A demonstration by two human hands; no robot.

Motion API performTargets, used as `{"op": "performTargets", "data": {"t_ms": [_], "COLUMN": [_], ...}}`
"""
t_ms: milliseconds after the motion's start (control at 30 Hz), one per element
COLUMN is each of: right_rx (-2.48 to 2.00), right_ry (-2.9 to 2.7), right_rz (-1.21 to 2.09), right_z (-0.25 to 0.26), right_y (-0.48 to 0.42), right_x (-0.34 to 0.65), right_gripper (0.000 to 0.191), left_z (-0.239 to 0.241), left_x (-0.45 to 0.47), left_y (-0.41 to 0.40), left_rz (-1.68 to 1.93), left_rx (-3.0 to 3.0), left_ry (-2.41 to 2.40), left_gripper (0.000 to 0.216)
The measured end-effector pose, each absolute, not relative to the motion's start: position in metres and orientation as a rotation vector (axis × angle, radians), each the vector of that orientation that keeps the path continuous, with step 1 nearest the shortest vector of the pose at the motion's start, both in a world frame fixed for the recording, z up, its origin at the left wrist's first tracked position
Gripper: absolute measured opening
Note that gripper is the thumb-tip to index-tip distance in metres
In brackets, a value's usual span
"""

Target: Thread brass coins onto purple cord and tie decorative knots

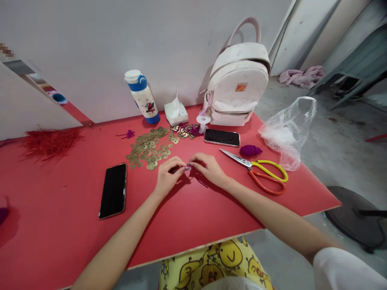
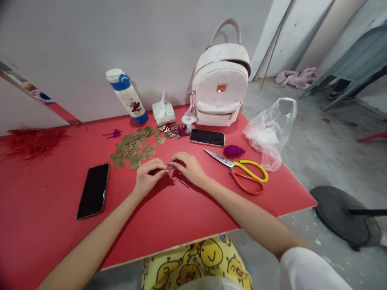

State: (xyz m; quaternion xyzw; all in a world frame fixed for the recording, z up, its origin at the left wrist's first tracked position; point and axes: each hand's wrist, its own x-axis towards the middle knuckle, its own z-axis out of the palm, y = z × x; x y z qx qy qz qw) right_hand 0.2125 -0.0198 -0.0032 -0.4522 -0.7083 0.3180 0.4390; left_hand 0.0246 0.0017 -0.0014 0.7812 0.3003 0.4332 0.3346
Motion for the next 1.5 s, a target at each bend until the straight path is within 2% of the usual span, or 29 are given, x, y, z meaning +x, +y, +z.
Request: {"op": "performTargets", "data": {"t_ms": [167,400,467,567,700,833,933,1033,1133,1333,1500], "right_rx": [-1.136,-1.156,-1.214,-1.2,-1.06,-1.08,-1.064,-0.981,-0.931,-0.986,-1.105], "right_ry": [-1.943,-2.062,-2.038,-1.918,-1.787,-1.743,-1.518,-1.102,-0.903,-1.389,-1.899], "right_rz": [0.803,0.757,0.751,0.815,0.894,0.906,1.095,1.282,1.234,1.265,0.899], "right_z": [-0.004,-0.004,-0.001,0.001,0.0,-0.003,-0.005,-0.006,-0.004,0.004,0.002], "right_y": [-0.023,-0.024,-0.023,-0.022,-0.021,-0.018,-0.012,-0.003,0.001,-0.018,-0.033], "right_x": [0.207,0.205,0.206,0.208,0.211,0.213,0.216,0.222,0.227,0.218,0.199], "right_gripper": [0.011,0.008,0.014,0.029,0.048,0.047,0.049,0.05,0.05,0.044,0.031], "left_z": [0.004,0.005,0.004,0.004,0.004,0.002,0.0,-0.003,-0.004,-0.003,-0.004], "left_x": [0.027,0.029,0.03,0.03,0.029,0.028,0.028,0.028,0.028,0.026,0.025], "left_y": [0.003,0.0,0.0,0.001,0.003,0.002,0.002,0.004,0.008,0.007,0.007], "left_rz": [1.241,1.227,1.184,1.124,1.088,1.037,0.981,1.01,1.122,1.271,1.308], "left_rx": [1.789,1.685,1.691,1.712,1.62,1.342,1.125,1.061,1.068,1.19,1.29], "left_ry": [0.982,0.97,0.954,0.922,0.87,0.832,0.777,0.786,0.904,1.202,1.254], "left_gripper": [0.016,0.01,0.009,0.01,0.023,0.037,0.043,0.041,0.036,0.027,0.024]}}
